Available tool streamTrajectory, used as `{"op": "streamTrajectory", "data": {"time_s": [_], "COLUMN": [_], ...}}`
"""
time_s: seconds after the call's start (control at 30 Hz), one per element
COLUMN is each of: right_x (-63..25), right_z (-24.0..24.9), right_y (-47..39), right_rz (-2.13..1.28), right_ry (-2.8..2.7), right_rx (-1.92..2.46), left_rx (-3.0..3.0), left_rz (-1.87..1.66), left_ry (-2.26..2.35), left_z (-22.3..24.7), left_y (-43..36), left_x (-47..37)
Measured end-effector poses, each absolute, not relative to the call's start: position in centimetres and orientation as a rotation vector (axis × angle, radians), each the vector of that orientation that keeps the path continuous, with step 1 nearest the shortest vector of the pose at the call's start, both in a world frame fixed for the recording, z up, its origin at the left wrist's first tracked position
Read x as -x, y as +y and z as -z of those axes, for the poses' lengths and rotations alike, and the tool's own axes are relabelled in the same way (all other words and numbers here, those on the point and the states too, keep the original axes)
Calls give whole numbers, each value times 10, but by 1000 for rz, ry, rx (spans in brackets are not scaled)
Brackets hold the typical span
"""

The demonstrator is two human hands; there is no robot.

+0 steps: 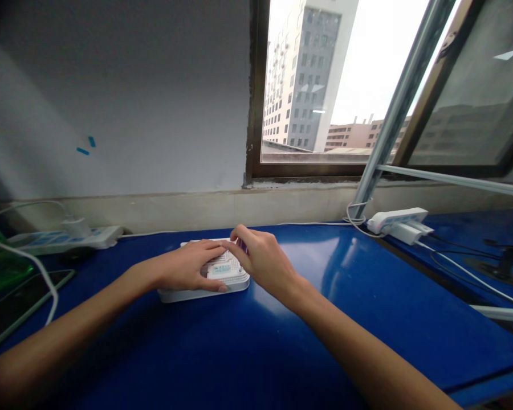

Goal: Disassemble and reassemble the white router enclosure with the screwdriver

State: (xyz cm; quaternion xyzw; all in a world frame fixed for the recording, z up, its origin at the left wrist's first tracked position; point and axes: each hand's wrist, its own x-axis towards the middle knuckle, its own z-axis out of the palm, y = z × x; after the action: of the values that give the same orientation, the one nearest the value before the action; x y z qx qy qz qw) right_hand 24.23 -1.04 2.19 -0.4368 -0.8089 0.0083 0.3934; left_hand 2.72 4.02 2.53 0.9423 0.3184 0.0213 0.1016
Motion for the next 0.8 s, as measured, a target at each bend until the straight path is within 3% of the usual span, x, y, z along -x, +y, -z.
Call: {"op": "streamTrajectory", "data": {"time_s": [0.3, 0.57, 0.8], "right_x": [-246, -247, -249], "right_z": [-38, -40, -47], "right_y": [-19, -17, -25], "right_rz": [-337, -69, -159], "right_ry": [-2287, -2211, -2349], "right_rx": [987, 1100, 988], "left_rx": [-2879, -2889, -2959], "left_rz": [-281, -358, -388], "left_ry": [981, 983, 932], "left_z": [-12, -5, -10], "left_y": [36, 20, 12], "left_x": [-25, -29, -31]}}
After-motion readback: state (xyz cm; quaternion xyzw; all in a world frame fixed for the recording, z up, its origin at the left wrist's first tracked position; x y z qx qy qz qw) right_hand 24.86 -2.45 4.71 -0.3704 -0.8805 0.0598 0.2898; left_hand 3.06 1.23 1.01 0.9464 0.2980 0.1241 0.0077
